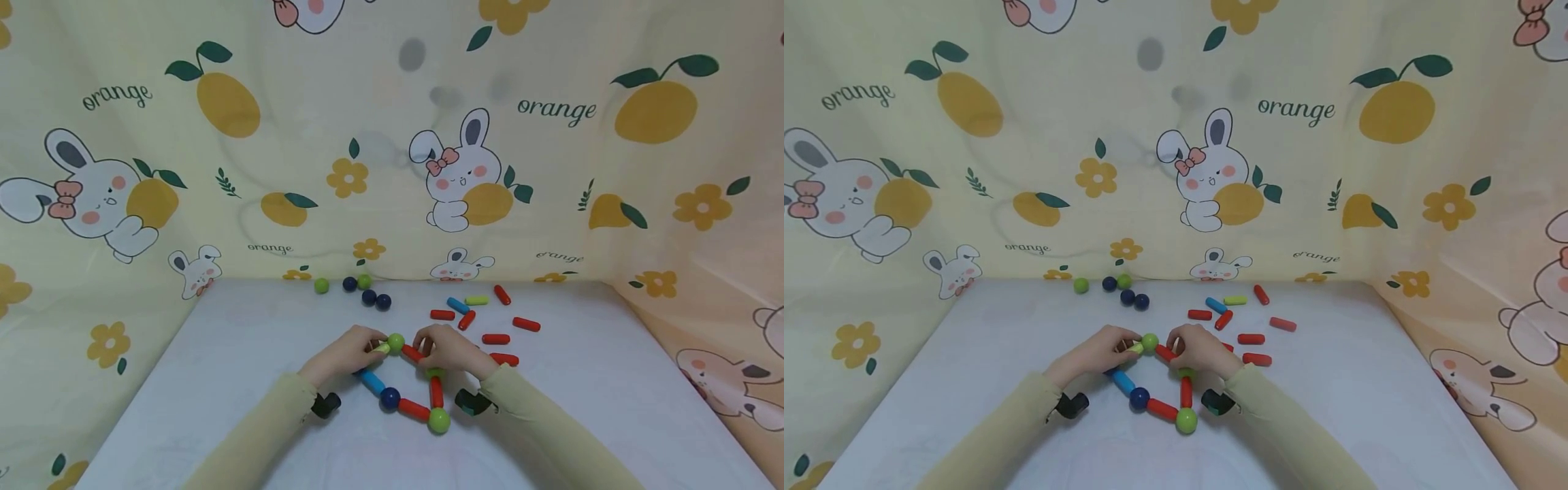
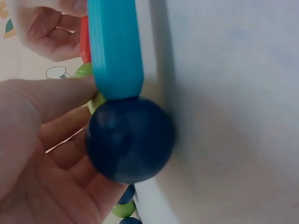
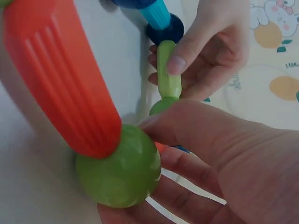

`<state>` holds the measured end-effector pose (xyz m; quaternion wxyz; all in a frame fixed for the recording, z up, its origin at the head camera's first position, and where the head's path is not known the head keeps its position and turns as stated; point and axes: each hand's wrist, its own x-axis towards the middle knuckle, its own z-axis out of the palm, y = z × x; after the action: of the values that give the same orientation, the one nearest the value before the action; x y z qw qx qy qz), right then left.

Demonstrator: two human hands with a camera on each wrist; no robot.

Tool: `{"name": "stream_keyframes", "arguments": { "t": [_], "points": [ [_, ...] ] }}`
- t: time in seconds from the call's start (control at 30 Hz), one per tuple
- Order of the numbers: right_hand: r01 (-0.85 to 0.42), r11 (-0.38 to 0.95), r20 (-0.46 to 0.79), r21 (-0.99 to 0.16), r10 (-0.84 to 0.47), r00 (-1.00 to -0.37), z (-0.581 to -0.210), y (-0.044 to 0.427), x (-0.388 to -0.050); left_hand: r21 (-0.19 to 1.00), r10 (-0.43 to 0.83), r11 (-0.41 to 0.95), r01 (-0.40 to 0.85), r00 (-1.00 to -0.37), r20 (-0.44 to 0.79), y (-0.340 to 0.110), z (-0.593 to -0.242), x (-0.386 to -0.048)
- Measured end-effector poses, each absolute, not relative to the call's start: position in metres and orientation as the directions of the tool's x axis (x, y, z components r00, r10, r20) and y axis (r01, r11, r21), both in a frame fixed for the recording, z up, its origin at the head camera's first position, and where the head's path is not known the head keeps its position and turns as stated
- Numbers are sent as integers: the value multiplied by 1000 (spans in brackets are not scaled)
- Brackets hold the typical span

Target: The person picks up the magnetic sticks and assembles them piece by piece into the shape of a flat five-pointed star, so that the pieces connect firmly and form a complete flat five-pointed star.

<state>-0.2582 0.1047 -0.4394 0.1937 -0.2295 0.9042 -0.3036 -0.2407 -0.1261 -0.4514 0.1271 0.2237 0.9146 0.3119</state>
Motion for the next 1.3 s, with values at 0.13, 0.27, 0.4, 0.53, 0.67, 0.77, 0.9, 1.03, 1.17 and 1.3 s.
{"name": "stream_keyframes", "arguments": {
  "t": [0.13, 0.27, 0.4, 0.53, 0.67, 0.77, 0.9, 1.03, 1.17, 1.3],
  "points": [
    [-304, 695, -194, -652, -540, -819, -442, 106, -259, 584, 391, 761, 282, -918, -67, -123, -453, -233],
    [-304, 668, -188, -679, -559, -808, -444, 114, -255, 501, 170, 857, 120, -984, -57, -121, -452, -215],
    [-259, 667, -204, -699, -532, -822, -442, 128, -246, 548, 60, 836, 4, -995, -84, -119, -452, -201],
    [-215, 650, -202, -729, -504, -840, -443, 136, -235, 638, 39, 770, -24, -996, -84, -120, -454, -197],
    [-184, 623, -183, -760, -477, -860, -448, 136, -230, 660, 63, 751, -9, -994, -85, -122, -457, -194],
    [-172, 628, -162, -759, -438, -884, -452, 135, -230, 659, 96, 751, 19, -992, -81, -124, -459, -190],
    [-165, 635, -144, -755, -406, -902, -455, 136, -232, 696, 96, 717, 20, -993, -70, -126, -462, -186],
    [-159, 638, -144, -753, -395, -907, -455, 136, -233, 749, 49, 663, -9, -997, -55, -128, -464, -186],
    [-149, 651, -143, -744, -374, -916, -453, 134, -231, 786, 9, 615, -61, -996, -85, -130, -465, -189],
    [-203, 673, -45, -712, -332, -942, -447, 129, -223, 810, -2, 578, -99, -993, -120, -130, -465, -191]
  ]
}}
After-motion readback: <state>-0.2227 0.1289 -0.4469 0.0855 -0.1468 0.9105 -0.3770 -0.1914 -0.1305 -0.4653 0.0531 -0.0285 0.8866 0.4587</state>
